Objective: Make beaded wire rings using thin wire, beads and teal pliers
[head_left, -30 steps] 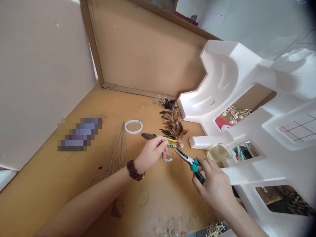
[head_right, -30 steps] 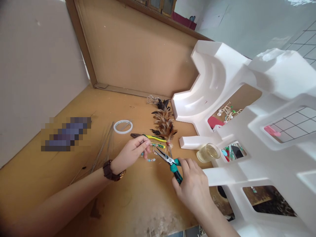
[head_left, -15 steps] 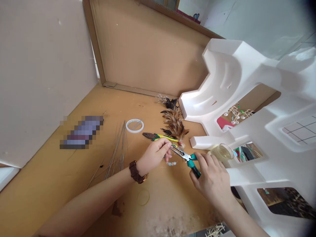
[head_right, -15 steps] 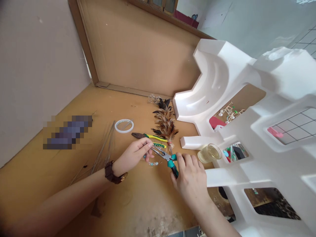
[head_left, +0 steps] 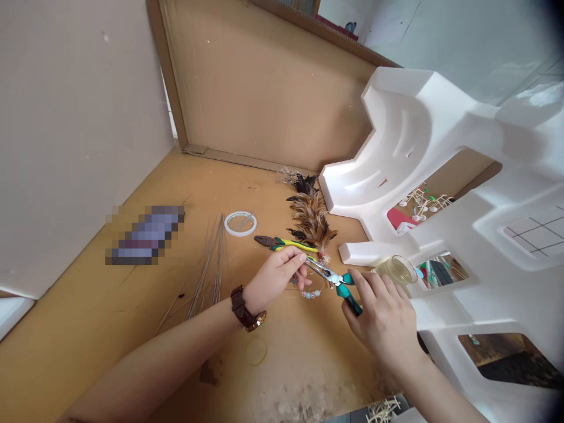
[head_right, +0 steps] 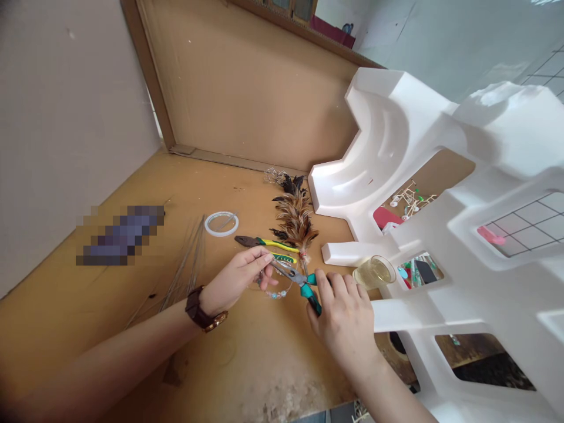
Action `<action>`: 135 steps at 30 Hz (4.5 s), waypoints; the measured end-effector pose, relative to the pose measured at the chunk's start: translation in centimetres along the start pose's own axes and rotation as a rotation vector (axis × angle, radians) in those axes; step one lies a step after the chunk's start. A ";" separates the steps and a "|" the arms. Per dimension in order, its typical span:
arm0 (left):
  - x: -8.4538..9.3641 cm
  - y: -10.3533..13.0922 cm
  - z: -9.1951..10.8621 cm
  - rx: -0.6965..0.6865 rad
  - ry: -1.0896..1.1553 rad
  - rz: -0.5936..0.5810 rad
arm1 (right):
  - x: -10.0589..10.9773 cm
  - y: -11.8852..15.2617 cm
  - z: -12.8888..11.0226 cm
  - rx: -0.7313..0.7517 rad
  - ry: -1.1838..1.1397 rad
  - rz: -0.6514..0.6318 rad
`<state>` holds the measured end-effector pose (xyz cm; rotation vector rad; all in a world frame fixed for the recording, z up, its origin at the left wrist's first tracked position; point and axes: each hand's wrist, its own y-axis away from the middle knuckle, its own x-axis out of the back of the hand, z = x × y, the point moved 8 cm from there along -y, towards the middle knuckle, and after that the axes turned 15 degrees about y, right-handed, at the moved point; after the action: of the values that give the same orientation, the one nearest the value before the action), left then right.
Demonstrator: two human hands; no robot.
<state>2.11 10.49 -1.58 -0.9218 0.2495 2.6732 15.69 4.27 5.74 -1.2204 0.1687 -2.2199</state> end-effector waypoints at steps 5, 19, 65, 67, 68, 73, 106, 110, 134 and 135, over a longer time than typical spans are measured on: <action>-0.1 0.1 -0.1 0.002 0.024 -0.001 | 0.3 0.2 0.1 0.003 -0.001 0.027; -0.7 0.4 -0.1 0.028 0.117 -0.031 | 0.2 0.3 0.6 0.037 -0.023 0.042; 3.5 -2.5 -1.4 -0.071 -0.088 0.137 | -3.8 1.1 0.9 -0.105 -0.380 -0.358; 4.7 -3.2 -1.7 -0.007 -0.051 0.179 | -5.3 2.0 -0.1 -0.084 -0.517 -0.497; 5.2 -3.3 -1.6 0.012 -0.025 0.189 | -6.0 2.5 -0.8 -0.059 -0.562 -0.550; 5.3 -3.2 0.2 0.062 0.079 0.126 | -8.0 4.1 -4.4 0.024 -0.461 -0.548; 0.7 -1.4 0.2 0.002 -0.427 -0.326 | -7.4 -4.9 -5.9 -0.350 -1.824 -0.547; 1.9 -2.1 1.1 -0.049 -0.376 -0.186 | -8.7 -4.1 -6.2 -0.463 -1.986 -0.492; 4.1 -3.2 -0.7 -0.058 0.063 0.038 | -11.7 -1.2 -8.4 -0.585 -2.053 -0.454; 4.1 -3.2 -0.8 -0.057 0.061 0.035 | -11.7 -1.2 -8.2 -0.600 -2.042 -0.434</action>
<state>0.55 14.27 -4.99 -1.0268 0.2061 2.7000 13.30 10.33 -7.05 -3.2614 -0.3100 -0.1450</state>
